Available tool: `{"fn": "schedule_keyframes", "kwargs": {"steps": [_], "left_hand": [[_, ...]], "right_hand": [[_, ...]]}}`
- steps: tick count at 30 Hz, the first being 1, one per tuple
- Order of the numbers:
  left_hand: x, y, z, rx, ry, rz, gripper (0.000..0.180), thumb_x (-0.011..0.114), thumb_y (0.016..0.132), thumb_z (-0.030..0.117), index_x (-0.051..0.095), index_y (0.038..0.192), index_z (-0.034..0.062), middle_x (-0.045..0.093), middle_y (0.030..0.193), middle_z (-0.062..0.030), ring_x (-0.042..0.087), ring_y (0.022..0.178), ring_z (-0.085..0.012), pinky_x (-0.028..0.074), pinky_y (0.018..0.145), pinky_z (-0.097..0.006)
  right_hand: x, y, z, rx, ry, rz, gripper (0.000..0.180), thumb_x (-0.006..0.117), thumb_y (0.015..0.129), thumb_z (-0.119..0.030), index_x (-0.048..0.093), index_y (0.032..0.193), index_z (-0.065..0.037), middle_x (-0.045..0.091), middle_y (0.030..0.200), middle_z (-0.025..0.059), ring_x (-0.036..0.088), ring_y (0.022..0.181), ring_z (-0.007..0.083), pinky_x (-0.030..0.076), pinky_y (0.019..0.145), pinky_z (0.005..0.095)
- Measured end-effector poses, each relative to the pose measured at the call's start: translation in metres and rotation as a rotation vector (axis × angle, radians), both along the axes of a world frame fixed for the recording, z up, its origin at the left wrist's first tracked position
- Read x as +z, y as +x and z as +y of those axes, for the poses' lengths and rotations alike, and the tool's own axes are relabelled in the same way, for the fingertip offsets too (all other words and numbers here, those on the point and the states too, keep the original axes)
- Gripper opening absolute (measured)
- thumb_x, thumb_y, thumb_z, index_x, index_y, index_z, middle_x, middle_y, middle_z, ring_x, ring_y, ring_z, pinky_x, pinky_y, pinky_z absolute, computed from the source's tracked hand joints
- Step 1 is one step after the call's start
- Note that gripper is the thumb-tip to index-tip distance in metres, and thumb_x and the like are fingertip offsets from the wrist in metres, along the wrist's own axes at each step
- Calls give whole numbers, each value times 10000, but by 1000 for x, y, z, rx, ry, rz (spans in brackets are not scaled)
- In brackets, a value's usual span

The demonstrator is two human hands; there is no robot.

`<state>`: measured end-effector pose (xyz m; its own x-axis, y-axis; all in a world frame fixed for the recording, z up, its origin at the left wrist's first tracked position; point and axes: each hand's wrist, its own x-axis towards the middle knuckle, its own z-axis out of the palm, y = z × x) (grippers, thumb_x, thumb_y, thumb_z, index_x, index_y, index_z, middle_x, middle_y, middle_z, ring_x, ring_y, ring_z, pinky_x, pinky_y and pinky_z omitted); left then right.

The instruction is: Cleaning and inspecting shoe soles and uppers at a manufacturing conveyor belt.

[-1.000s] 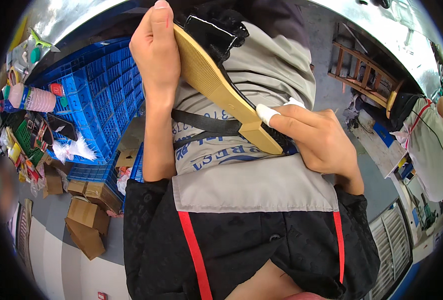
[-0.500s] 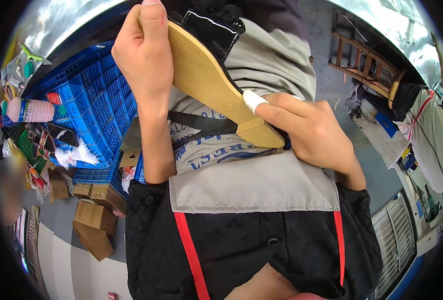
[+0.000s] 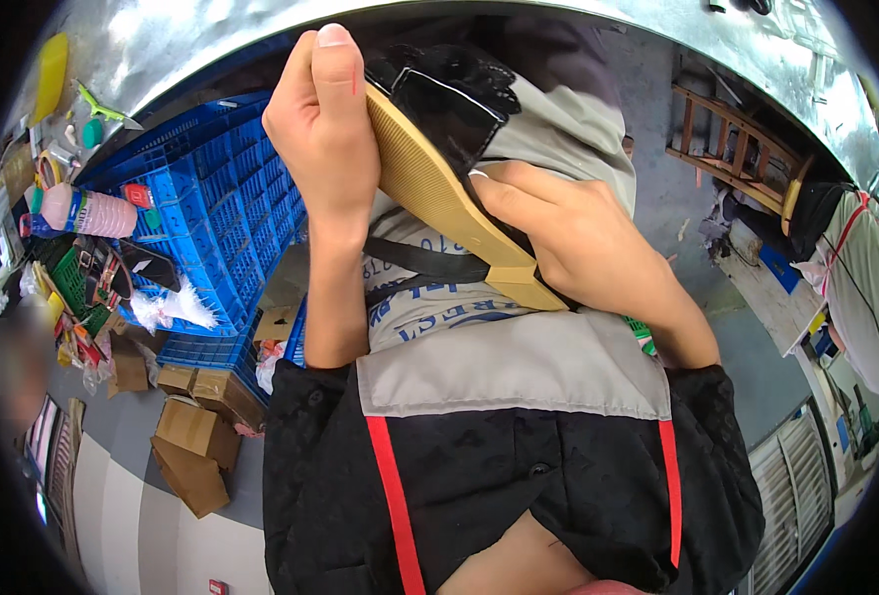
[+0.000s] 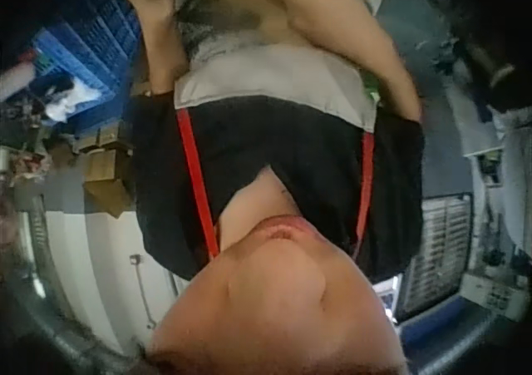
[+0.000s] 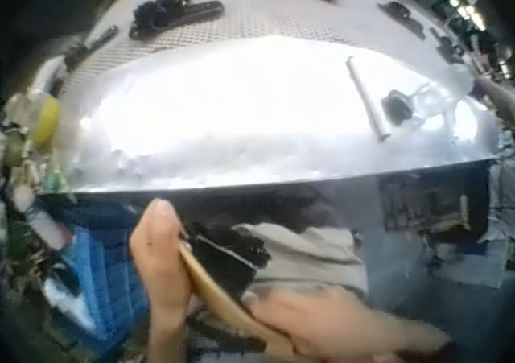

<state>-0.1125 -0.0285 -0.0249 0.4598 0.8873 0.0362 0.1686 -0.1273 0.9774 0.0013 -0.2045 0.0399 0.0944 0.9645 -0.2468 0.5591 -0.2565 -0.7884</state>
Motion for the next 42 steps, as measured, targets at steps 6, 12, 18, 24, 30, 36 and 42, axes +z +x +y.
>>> {"fn": "schedule_keyframes", "kwargs": {"steps": [6, 12, 18, 24, 30, 36, 42], "left_hand": [[-13, 3, 14, -5, -97, -207, 390, 523, 1012, 278, 453, 715, 35, 425, 683, 12, 362, 652, -62, 306, 578, -248], [-30, 0, 14, 1, -515, -541, 360, 426, 968, 295, 401, 658, 112, 423, 619, -31, 422, 624, -153, 387, 588, -305], [-62, -13, 10, -130, -813, -738, 360, 416, 928, 324, 433, 649, 97, 461, 609, -57, 422, 585, -180, 406, 576, -340], [-86, -27, 23, -80, -895, -799, 347, 427, 896, 343, 465, 654, 98, 477, 603, -66, 452, 587, -200, 422, 601, -356], [-79, -5, 26, 39, -871, -808, 331, 491, 919, 271, 437, 641, 100, 450, 638, -46, 433, 583, -174, 420, 573, -322], [-78, -22, 27, 69, -944, -703, 402, 506, 915, 391, 366, 615, 163, 321, 555, 8, 297, 525, -139, 307, 555, -328], [-73, -31, 26, 156, -1042, -661, 401, 481, 924, 415, 468, 618, 155, 508, 565, -38, 524, 528, -209, 475, 583, -389]], "right_hand": [[-6, 9, -3, -46, 166, -71, 532, 598, 740, 65, 619, 1252, -80, 666, 1094, 91, 675, 776, 312, 531, 610, 375], [-3, 28, -8, -309, 326, -42, 333, 591, 861, 93, 646, 1181, 18, 674, 970, 159, 676, 832, 288, 535, 730, 309], [-8, 30, -6, -410, 408, 17, 296, 630, 860, 84, 649, 1152, 44, 681, 1018, 151, 679, 895, 234, 528, 781, 301], [-27, 22, 3, -225, 339, 125, 284, 624, 850, 93, 657, 1128, 45, 674, 1029, 164, 660, 881, 238, 510, 773, 307], [-8, 17, 6, -157, 315, 140, 294, 630, 807, 137, 666, 1081, 40, 681, 1061, 177, 653, 840, 238, 508, 720, 300], [10, 102, -1, -764, 738, -546, 337, 731, 833, 42, 611, 1148, 37, 664, 1131, 197, 647, 1002, 286, 519, 885, 361], [42, 196, 7, -1098, 670, -1069, 564, 744, 902, -221, 438, 1339, -36, 535, 1339, 204, 617, 1160, 382, 516, 939, 459]]}}
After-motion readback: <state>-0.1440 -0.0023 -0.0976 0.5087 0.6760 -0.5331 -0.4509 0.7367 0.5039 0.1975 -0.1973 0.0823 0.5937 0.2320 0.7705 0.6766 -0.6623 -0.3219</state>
